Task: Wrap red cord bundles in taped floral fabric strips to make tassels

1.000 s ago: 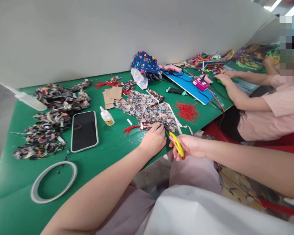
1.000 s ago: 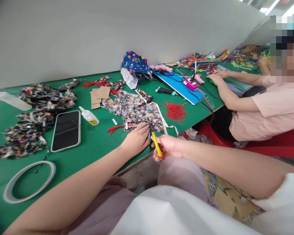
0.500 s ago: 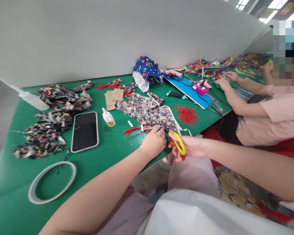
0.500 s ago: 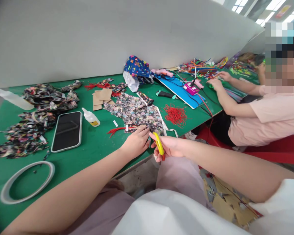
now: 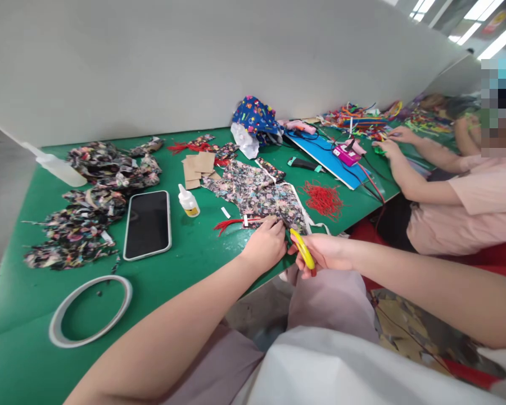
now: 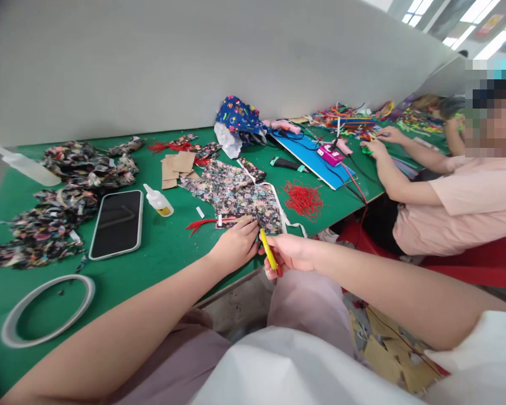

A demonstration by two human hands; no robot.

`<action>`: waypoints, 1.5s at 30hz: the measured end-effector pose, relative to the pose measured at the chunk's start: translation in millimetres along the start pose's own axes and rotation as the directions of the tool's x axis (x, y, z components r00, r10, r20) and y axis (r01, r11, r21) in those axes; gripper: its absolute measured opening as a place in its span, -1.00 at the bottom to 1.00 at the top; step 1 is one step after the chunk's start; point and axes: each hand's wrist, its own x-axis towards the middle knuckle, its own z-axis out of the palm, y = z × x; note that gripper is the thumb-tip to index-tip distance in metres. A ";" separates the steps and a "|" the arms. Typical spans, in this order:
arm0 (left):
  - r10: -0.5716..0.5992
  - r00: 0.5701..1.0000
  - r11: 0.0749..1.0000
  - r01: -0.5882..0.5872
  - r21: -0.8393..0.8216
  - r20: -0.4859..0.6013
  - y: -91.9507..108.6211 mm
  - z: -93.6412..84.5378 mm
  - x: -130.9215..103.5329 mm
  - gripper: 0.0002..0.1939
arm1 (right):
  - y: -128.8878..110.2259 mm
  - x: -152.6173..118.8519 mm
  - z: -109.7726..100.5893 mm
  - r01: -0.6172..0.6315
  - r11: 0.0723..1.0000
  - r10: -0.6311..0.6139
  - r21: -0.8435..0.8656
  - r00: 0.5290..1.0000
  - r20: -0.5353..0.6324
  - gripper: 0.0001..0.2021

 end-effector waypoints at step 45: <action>-0.016 0.999 1.000 0.018 -0.024 0.049 -1.1 -0.9 -0.2 -0.68 | -6.8 6.1 -3.6 0.029 0.999 -0.029 -0.015 0.999 0.013 -0.51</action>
